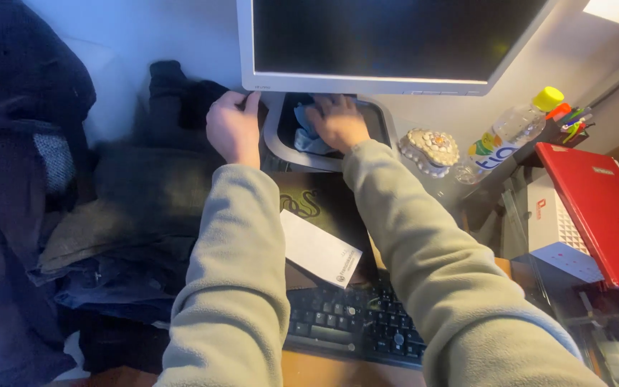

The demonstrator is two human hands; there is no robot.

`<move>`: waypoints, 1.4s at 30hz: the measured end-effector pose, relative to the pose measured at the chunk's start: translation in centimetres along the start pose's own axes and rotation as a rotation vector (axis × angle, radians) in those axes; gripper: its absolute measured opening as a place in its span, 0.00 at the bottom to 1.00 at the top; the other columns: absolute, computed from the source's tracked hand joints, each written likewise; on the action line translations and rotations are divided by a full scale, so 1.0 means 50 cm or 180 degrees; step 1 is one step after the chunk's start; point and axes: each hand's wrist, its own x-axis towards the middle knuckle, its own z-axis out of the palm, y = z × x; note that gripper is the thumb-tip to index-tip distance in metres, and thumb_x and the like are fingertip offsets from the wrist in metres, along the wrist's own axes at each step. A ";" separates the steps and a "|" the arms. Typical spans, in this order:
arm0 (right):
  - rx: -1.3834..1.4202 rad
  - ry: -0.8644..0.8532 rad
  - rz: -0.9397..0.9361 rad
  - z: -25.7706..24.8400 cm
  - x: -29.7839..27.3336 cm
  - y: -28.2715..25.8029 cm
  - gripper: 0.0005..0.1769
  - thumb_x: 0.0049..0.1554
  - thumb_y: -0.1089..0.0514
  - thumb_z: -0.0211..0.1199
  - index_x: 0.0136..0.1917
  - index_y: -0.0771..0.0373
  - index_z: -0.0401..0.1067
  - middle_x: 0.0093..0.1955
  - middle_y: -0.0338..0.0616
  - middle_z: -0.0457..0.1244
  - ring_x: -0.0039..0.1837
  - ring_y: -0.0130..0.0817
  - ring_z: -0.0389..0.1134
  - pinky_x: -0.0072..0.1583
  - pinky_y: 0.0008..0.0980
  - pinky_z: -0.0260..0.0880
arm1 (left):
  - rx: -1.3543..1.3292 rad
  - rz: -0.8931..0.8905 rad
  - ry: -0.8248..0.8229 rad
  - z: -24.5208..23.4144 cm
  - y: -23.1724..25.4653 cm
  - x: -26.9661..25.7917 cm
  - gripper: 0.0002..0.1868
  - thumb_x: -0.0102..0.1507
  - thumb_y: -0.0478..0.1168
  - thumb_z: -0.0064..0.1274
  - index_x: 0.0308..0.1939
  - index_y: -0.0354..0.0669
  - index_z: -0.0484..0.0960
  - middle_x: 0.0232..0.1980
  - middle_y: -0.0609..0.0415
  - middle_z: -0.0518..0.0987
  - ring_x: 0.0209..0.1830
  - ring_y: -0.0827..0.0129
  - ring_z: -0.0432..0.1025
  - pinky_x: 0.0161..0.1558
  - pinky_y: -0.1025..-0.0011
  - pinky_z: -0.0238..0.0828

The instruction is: The person organizes a white cable by coiling it and placing it in a drawer, then wipes the monitor, keyboard, and desk surface with a blue cloth. They move a water bottle and a decorative object to access areas for cleaning.

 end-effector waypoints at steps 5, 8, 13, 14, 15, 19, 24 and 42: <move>-0.0244 -0.1022 0.0224 -0.071 -0.077 0.023 0.38 0.65 0.36 0.34 0.74 0.65 0.60 0.77 0.65 0.51 0.79 0.67 0.47 0.73 0.64 0.48 | -0.0208 -0.0087 0.0115 0.031 -0.024 0.013 0.11 0.61 0.48 0.65 0.32 0.45 0.88 0.33 0.57 0.86 0.33 0.65 0.80 0.34 0.65 0.78; -0.0186 -0.0804 0.0361 -0.019 -0.046 0.053 0.45 0.67 0.34 0.30 0.81 0.74 0.43 0.84 0.68 0.39 0.83 0.68 0.36 0.79 0.59 0.37 | -0.0198 0.0015 0.0189 0.052 -0.046 0.019 0.13 0.61 0.50 0.63 0.32 0.45 0.88 0.33 0.57 0.86 0.32 0.65 0.79 0.31 0.65 0.77; -0.0098 -0.0426 -0.0139 0.057 0.054 0.044 0.40 0.69 0.38 0.36 0.79 0.75 0.43 0.81 0.69 0.41 0.80 0.66 0.41 0.78 0.55 0.39 | -0.0244 0.0114 0.0247 0.061 -0.048 0.019 0.13 0.62 0.50 0.62 0.30 0.46 0.86 0.30 0.57 0.85 0.29 0.66 0.78 0.28 0.66 0.76; -0.0140 -0.0039 -0.0336 0.090 0.076 0.049 0.38 0.69 0.39 0.40 0.75 0.76 0.54 0.75 0.72 0.52 0.74 0.70 0.51 0.74 0.59 0.49 | -0.0311 0.0076 0.0196 0.058 -0.045 0.018 0.13 0.62 0.49 0.61 0.32 0.45 0.87 0.31 0.56 0.86 0.30 0.65 0.79 0.30 0.67 0.78; -0.0137 -0.0052 -0.0337 0.094 0.082 0.029 0.38 0.69 0.39 0.40 0.75 0.76 0.54 0.75 0.72 0.52 0.74 0.70 0.51 0.74 0.59 0.49 | -0.0302 0.0066 0.0190 0.060 -0.047 0.018 0.13 0.62 0.49 0.61 0.32 0.45 0.87 0.31 0.56 0.86 0.30 0.65 0.79 0.30 0.67 0.78; 0.0232 -0.0043 -0.0698 0.102 0.096 -0.045 0.32 0.68 0.39 0.42 0.65 0.69 0.66 0.68 0.67 0.60 0.70 0.67 0.58 0.72 0.60 0.51 | -0.0235 0.0129 0.0298 0.062 -0.045 0.020 0.13 0.62 0.51 0.61 0.32 0.47 0.86 0.32 0.57 0.86 0.30 0.65 0.79 0.28 0.66 0.77; 0.0485 -0.0141 -0.1083 0.063 0.079 -0.078 0.35 0.69 0.38 0.37 0.75 0.65 0.59 0.76 0.62 0.57 0.76 0.64 0.53 0.75 0.59 0.45 | -0.0218 0.0145 0.0384 0.063 -0.042 0.021 0.11 0.62 0.51 0.61 0.34 0.51 0.87 0.31 0.59 0.87 0.30 0.66 0.80 0.28 0.67 0.76; 0.0364 -0.1838 -0.1122 -0.067 -0.064 -0.223 0.43 0.66 0.30 0.39 0.85 0.49 0.36 0.87 0.53 0.32 0.87 0.53 0.28 0.81 0.50 0.30 | -0.0113 0.0558 0.0411 0.056 -0.052 0.014 0.07 0.63 0.46 0.63 0.36 0.50 0.87 0.34 0.58 0.87 0.33 0.64 0.80 0.33 0.64 0.75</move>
